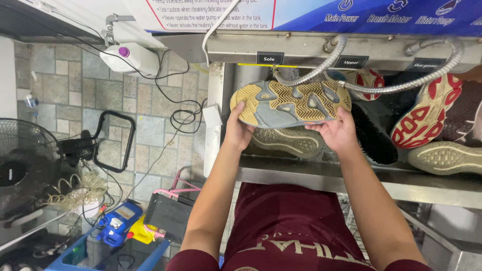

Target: The person uses a shoe cleaning machine to clean a grey and orange sneaker. They hold the shoe against rotating brushes and water jets, focusing on the sole and upper parts. The person rotates the shoe to ensure all areas are cleaned and rinsed.

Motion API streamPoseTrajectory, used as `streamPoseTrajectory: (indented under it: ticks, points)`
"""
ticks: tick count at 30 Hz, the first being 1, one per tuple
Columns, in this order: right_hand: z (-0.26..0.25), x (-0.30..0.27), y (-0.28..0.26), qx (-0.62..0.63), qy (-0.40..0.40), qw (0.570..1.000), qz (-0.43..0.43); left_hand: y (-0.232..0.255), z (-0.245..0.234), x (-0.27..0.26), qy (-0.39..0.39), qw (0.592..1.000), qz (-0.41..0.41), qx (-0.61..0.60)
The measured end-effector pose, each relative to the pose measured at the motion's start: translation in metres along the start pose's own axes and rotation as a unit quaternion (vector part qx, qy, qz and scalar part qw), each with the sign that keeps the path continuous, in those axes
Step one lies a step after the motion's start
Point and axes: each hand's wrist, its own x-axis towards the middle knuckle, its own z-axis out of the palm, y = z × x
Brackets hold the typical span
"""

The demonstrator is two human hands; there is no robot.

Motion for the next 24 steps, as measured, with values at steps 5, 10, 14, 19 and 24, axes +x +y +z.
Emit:
streamPoseTrajectory:
  ticks: [5, 10, 14, 19, 24]
  points:
    - [0.001, 0.009, -0.013, -0.032, 0.047, 0.995, 0.085, -0.010, 0.007, 0.013, -0.022, 0.996, 0.034, -0.075]
    - [-0.018, 0.036, -0.001, 0.007, 0.054, 0.991, 0.121, 0.001, -0.001, 0.043, -0.024, 0.995, 0.015, -0.101]
    - [-0.004, 0.050, 0.003, -0.023, 0.085, 0.992, 0.089, 0.015, 0.000, 0.074, -0.035, 0.993, 0.015, -0.108]
    - [0.013, 0.080, 0.009, 0.031, 0.115, 0.992, 0.036, 0.035, 0.007, 0.108, -0.012, 0.992, 0.025, -0.123]
    - [0.029, 0.093, 0.004, 0.021, 0.195, 0.980, 0.028, 0.042, 0.006, 0.130, 0.020, 0.996, -0.032, -0.080]
